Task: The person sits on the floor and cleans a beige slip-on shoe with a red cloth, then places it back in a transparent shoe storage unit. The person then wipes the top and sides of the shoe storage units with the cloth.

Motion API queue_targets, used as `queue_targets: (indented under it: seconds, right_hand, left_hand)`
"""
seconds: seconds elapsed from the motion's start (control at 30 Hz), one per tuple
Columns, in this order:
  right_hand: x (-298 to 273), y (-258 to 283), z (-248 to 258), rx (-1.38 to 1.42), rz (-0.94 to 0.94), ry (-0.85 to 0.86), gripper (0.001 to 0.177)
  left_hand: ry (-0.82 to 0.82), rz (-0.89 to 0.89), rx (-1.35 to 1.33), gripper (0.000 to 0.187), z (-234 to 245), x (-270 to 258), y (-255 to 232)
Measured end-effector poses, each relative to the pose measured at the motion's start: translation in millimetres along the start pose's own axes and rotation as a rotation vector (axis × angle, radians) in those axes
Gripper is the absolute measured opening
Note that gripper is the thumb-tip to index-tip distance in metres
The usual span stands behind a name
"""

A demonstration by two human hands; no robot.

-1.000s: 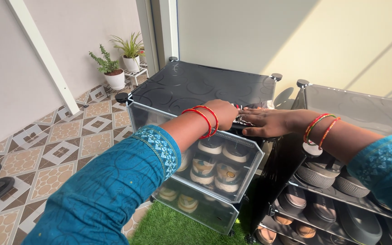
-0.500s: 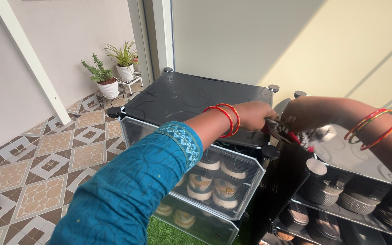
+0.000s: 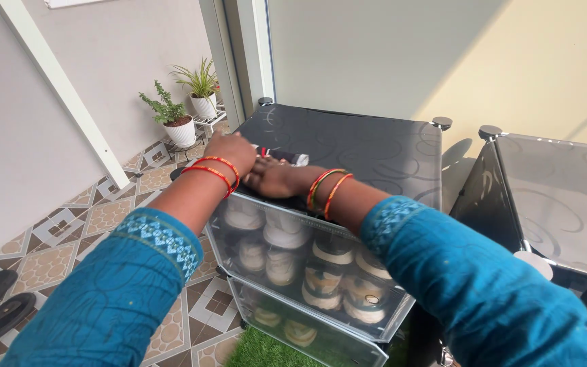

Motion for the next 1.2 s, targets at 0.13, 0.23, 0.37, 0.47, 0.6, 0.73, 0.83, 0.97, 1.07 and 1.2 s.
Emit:
queue_targets:
  seconds: [0.13, 0.23, 0.37, 0.47, 0.6, 0.73, 0.83, 0.97, 1.07, 1.2]
  right_hand:
    - [25.1, -5.0, -35.4, -0.096, -0.002, 0.190, 0.072]
    - [9.4, -30.4, -19.2, -0.078, -0.102, 0.258, 0.074]
    - [-26.8, -47.6, 2.7, -0.209, -0.262, 0.333, 0.074]
    - [-64.3, -70.4, 20.6, -0.231, -0.366, 0.374, 0.075]
    - [-117.7, -98.0, 40.9, -0.343, -0.469, 0.465, 0.075]
    - [-166.5, -129.2, 58.4, -0.366, -0.508, 0.511, 0.074]
    - [-194.4, -159.6, 62.0, -0.521, -0.460, 0.566, 0.069]
    - [-225.6, -206.9, 59.2, -0.541, -0.364, 0.501, 0.059]
    - [-245.4, -217.3, 58.1, -0.441, -0.052, 0.233, 0.046]
    - [-284.0, -208.6, 74.1, -0.069, -0.274, -0.132, 0.040]
  left_hand:
    - [0.155, 0.055, -0.300, 0.049, -55.9, 8.2, 24.9]
    - [0.131, -0.059, -0.324, 0.066, -58.4, 29.3, 5.5]
    - [0.142, 0.012, -0.386, 0.074, -41.2, 41.2, -33.6]
    - [0.142, -0.018, -0.399, 0.068, -13.2, 46.4, -76.6]
    - [0.124, -0.067, -0.487, 0.063, 36.5, 47.1, -132.7]
    - [0.122, -0.130, -0.505, 0.065, 79.9, 40.3, -178.5]
    - [0.109, -0.172, -0.511, 0.061, 102.4, 34.9, -206.4]
    - [0.053, -0.221, -0.523, 0.051, 119.5, 37.6, -234.4]
    - [0.013, -0.242, -0.580, 0.052, 127.2, 41.7, -254.1]
    - [-0.046, -0.308, -0.608, 0.049, 142.7, 31.6, -271.6]
Point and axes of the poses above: each hand's wrist, its own x-axis towards the middle knuckle, its own z-axis out of the back of the hand, y = z × x, the point moved 4 cm from there along x, towards the middle knuckle
